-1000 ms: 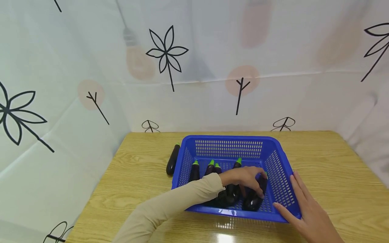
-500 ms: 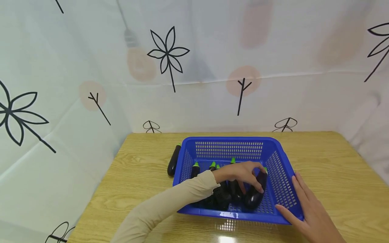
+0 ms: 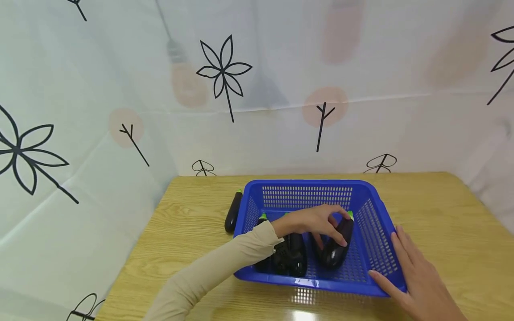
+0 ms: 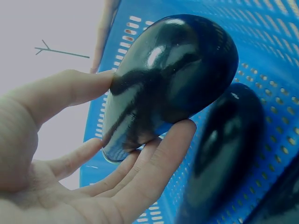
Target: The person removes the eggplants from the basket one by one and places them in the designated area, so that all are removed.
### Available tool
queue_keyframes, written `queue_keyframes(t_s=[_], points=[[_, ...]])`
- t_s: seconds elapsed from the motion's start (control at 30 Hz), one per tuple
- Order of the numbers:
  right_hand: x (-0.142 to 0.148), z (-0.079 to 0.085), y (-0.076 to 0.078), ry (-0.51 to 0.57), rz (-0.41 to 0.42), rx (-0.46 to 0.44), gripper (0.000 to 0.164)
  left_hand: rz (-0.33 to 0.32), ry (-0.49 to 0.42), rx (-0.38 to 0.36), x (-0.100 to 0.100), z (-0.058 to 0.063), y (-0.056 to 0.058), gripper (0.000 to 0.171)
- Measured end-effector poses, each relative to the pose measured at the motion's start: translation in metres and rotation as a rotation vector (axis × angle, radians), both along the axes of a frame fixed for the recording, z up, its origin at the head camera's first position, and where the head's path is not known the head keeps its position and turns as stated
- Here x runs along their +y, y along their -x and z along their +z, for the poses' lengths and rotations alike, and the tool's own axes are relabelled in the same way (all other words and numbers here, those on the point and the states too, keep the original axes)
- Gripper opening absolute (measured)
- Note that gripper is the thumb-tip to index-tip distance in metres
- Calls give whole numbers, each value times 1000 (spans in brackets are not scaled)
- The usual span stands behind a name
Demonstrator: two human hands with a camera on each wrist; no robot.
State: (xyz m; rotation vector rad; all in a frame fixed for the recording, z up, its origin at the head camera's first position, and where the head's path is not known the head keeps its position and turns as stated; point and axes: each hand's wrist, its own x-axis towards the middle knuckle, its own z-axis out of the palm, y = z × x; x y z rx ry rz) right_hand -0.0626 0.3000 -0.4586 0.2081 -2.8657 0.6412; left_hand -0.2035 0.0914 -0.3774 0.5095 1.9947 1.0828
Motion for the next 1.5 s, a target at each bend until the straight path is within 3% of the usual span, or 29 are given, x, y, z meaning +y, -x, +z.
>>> queue_keyframes(t_s=[0.33, 0.77, 1.1, 1.5], points=[[4, 7, 1, 32, -9, -70, 97, -9, -66, -32, -13, 5, 2, 57], [2, -2, -1, 59, 46, -55, 99, 29, -140, -54, -41, 13, 3, 53], [4, 3, -4, 49, 12, -90, 99, 39, -182, -22, -55, 21, 7, 55], [1, 10, -5, 110, 34, -75, 95, 87, -217, 4, -72, 25, 8, 57]])
